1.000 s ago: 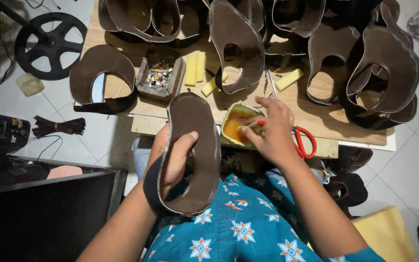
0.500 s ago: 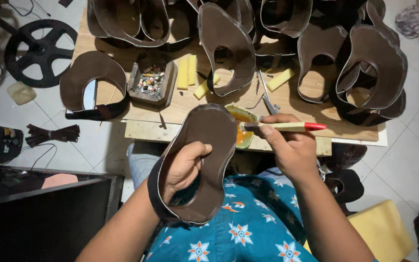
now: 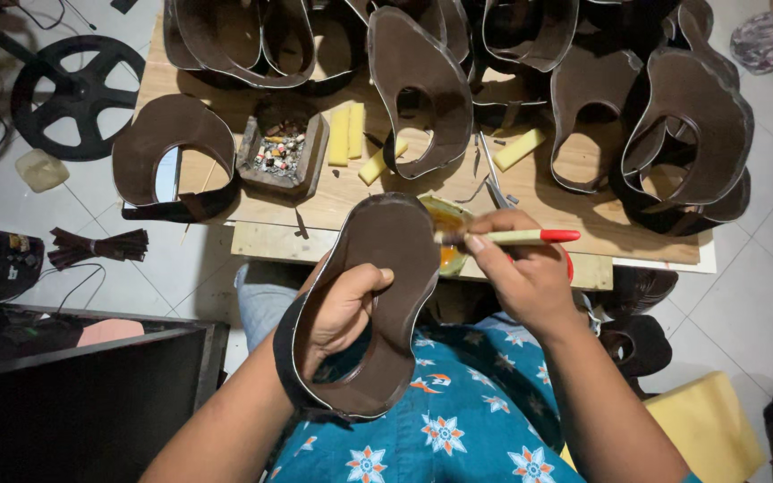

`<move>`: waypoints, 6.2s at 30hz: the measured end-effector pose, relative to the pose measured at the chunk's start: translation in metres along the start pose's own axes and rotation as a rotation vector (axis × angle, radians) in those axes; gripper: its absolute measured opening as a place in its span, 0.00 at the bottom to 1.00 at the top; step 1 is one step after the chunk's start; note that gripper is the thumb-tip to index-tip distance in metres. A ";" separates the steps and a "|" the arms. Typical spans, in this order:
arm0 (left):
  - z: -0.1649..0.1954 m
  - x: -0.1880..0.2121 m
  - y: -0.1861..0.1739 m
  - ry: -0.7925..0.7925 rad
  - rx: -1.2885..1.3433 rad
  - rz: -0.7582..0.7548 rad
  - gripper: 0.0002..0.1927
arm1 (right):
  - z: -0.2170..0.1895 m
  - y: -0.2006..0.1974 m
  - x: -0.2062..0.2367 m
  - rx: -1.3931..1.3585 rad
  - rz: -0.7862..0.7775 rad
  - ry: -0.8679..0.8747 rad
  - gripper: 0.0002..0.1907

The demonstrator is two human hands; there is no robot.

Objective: The person sits at a workbench covered with shoe uppers, picks up one upper at a time, and uses a brush to apply glue from a small container along the edge of the upper. The person rotates the upper to reach different sections, then sets it back on the pile and reaches for the next one.

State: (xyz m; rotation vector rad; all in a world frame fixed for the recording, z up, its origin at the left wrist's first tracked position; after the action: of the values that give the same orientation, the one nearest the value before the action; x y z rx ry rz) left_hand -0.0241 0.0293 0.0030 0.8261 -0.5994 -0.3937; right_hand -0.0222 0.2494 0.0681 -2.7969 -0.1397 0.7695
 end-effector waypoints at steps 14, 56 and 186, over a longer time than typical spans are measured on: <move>0.004 0.007 0.006 0.006 -0.061 0.102 0.19 | 0.002 0.004 0.010 0.019 -0.044 0.029 0.05; -0.004 0.015 0.005 -0.055 -0.182 0.085 0.15 | -0.021 0.023 -0.004 0.064 -0.096 -0.180 0.06; 0.008 -0.004 -0.024 0.396 -1.100 0.701 0.14 | 0.065 -0.089 -0.018 -0.247 0.715 0.087 0.58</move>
State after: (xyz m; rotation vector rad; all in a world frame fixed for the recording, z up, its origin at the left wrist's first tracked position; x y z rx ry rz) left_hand -0.0346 0.0118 -0.0133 -0.3774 -0.1957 0.1177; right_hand -0.0732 0.3456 0.0453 -3.1123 0.8791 0.8008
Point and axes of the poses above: each hand's wrist, its own x-axis away from the middle knuckle, its own y-axis out of the palm, z = x × y, the point moved 5 cm from there along -x, towards the middle knuckle, and after that the axes turned 14 degrees about -y, right-handed, at the moved point
